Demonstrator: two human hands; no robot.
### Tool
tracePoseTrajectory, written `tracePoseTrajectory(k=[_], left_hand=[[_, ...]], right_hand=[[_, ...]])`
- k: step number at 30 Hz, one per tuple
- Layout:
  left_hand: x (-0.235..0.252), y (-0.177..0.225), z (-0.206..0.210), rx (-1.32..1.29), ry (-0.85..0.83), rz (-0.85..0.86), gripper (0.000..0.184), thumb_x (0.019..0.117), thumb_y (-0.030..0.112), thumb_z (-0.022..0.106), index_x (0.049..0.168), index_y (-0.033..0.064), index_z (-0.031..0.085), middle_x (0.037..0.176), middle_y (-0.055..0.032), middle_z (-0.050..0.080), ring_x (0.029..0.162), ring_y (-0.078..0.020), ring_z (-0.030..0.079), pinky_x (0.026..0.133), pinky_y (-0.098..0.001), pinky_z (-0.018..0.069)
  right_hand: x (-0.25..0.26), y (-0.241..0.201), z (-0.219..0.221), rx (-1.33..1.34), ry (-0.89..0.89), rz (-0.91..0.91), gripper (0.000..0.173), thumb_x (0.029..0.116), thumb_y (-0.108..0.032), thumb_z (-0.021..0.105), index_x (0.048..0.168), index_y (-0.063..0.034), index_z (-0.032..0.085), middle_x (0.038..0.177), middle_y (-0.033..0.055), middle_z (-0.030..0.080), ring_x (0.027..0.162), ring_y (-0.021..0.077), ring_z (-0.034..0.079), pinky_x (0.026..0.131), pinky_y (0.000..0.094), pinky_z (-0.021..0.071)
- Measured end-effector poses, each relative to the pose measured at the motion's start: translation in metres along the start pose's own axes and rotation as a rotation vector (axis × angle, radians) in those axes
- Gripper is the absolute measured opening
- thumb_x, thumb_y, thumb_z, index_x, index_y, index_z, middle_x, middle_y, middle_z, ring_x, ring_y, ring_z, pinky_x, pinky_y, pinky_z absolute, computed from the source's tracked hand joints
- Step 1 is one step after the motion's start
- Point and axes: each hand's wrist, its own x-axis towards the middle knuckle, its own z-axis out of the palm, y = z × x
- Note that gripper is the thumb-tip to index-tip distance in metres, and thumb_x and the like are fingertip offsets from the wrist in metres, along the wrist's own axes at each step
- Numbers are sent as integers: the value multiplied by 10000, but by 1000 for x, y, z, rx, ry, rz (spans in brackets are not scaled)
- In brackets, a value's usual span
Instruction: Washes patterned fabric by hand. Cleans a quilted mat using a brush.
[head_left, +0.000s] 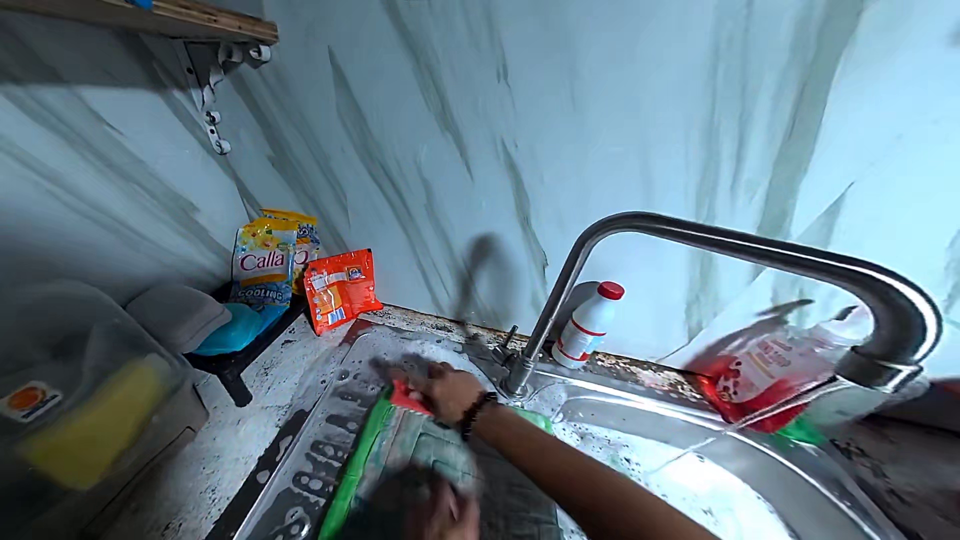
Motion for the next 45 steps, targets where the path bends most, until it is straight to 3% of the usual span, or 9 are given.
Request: tracePoseTrajectory(k=[3,5,14,19,25,32,38,41,45], left_hand=[[64,-32,-18,207,-37,-160,1082,865,724,621,1637,78,224,1683,-275,133,1556,-489,82,1221,-671,84],[80,-46,-4,224,16,-136,1153,795,870,539,1656,180,203,1701,-255,56,1557,-503,-21,1201,-711,-20],[77,-51,12,208,196,-135,1105,680,921,585,1517,205,509,1657,-315,179,1536,-551,66,1192,-729,21],[74,-45,19,202,198,-79,1052,708,901,584,1524,240,512,1629,-369,190,1513,-594,91,1178,-751,41],[72,-50,21,182,293,-50,1009,706,868,619,1436,172,608,1587,-411,246,1489,-621,145,1170,-755,72],[75,-47,18,171,171,-56,1025,719,895,578,1535,281,491,1632,-375,166,1520,-582,70,1176,-750,30],[72,-49,14,146,225,-48,1003,717,871,607,1441,176,599,1595,-362,288,1513,-570,148,1184,-731,68],[71,-58,17,164,258,-33,1036,689,910,583,1473,232,573,1590,-336,328,1504,-567,191,1187,-726,104],[74,-53,15,162,196,-36,1046,700,919,563,1509,257,528,1598,-353,293,1506,-581,156,1171,-756,66]], right_hand=[[-71,86,28,-24,181,14,470,1085,-298,468,1555,-312,462,1329,283,624,1210,494,611,971,651,500],[-115,129,48,-41,356,-5,444,1057,-249,530,1500,-247,552,1206,306,673,1077,512,670,883,632,553],[-17,43,18,59,105,119,490,1117,-327,384,1603,-375,342,1420,257,566,1303,451,555,1043,610,462],[-84,114,49,-47,429,-120,424,1044,-217,542,1464,-237,596,1159,299,689,1036,485,693,851,604,574],[20,7,14,80,70,34,470,1116,-327,395,1585,-320,400,1410,267,570,1296,461,557,1023,623,464],[-98,114,51,-84,467,-92,412,1036,-237,542,1438,-196,622,1086,290,704,912,471,718,742,604,592],[33,1,19,100,132,-18,440,1112,-355,398,1525,-247,509,1348,263,613,1242,437,601,1020,596,477],[-5,42,28,26,191,-95,443,1098,-338,427,1535,-305,494,1240,263,669,1110,453,667,913,629,532],[-74,111,44,-35,418,-211,422,1060,-288,482,1451,-190,608,1107,283,710,937,469,719,766,617,587]])
